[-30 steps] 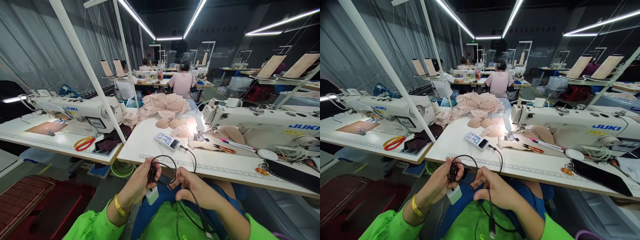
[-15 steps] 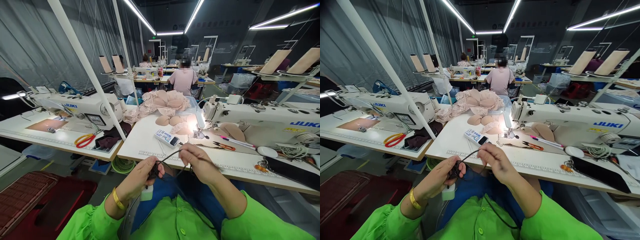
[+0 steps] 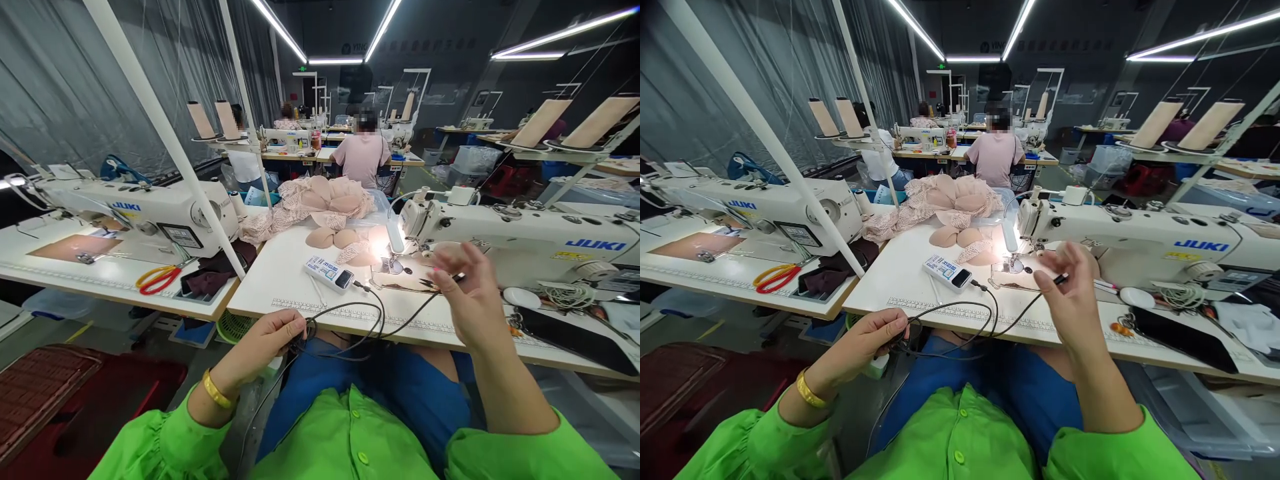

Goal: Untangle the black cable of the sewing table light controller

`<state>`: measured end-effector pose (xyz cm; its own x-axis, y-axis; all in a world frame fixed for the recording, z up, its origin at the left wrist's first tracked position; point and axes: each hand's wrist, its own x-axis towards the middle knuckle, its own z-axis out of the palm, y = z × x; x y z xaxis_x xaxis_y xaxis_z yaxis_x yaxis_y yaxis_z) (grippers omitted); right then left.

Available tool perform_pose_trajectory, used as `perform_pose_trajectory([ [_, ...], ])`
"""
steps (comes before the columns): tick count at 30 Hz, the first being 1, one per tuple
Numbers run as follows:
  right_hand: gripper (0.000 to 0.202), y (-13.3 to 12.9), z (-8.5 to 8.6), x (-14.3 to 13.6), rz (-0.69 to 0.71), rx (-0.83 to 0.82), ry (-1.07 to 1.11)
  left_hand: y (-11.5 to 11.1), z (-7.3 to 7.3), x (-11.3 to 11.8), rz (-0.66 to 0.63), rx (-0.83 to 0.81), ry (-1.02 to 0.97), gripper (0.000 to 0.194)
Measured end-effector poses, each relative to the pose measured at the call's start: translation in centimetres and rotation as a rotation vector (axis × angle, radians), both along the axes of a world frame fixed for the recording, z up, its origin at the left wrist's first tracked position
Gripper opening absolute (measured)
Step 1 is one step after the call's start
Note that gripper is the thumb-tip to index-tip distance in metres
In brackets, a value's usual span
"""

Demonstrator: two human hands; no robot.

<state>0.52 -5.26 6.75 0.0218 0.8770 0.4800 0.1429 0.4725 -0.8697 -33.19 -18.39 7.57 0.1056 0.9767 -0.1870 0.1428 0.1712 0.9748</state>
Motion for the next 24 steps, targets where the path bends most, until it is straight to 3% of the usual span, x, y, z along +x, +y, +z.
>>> perform_pose_trajectory([
  [2, 0.065, -1.5, 1.8, -1.6, -0.049, 0.279, -0.378, 0.3, 0.7, 0.4, -0.060, 0.017, 0.049, 0.052],
  [4, 0.045, -3.6, 2.9, -4.6, 0.124, 0.485, -0.711, 0.6, 1.2, 0.9, -0.123, 0.062, 0.090, 0.051],
  [7, 0.020, -6.1, 3.1, -8.7, 0.450, 0.532, -0.911, 0.7, 1.8, 1.5, -0.194, 0.122, 0.135, 0.048],
  [10, 0.028, -6.4, 2.6, -9.6, 0.493, 0.489, -0.800, 0.3, 2.2, 1.3, -0.178, 0.116, 0.176, 0.048],
  [14, 0.023, -5.7, 2.1, -7.7, 0.440, 0.385, -0.490, 0.0, 2.2, 0.9, -0.165, 0.133, 0.197, 0.050],
  [20, 0.026, -6.3, 2.6, -7.1, 0.347, 0.259, -0.365, 1.0, 0.6, 1.3, -0.044, -0.069, -0.170, 0.046],
  [24, 0.027, -5.3, 3.2, -7.4, 0.288, 0.211, -0.366, 0.8, 0.1, 1.2, -0.074, -0.089, -0.303, 0.045],
])
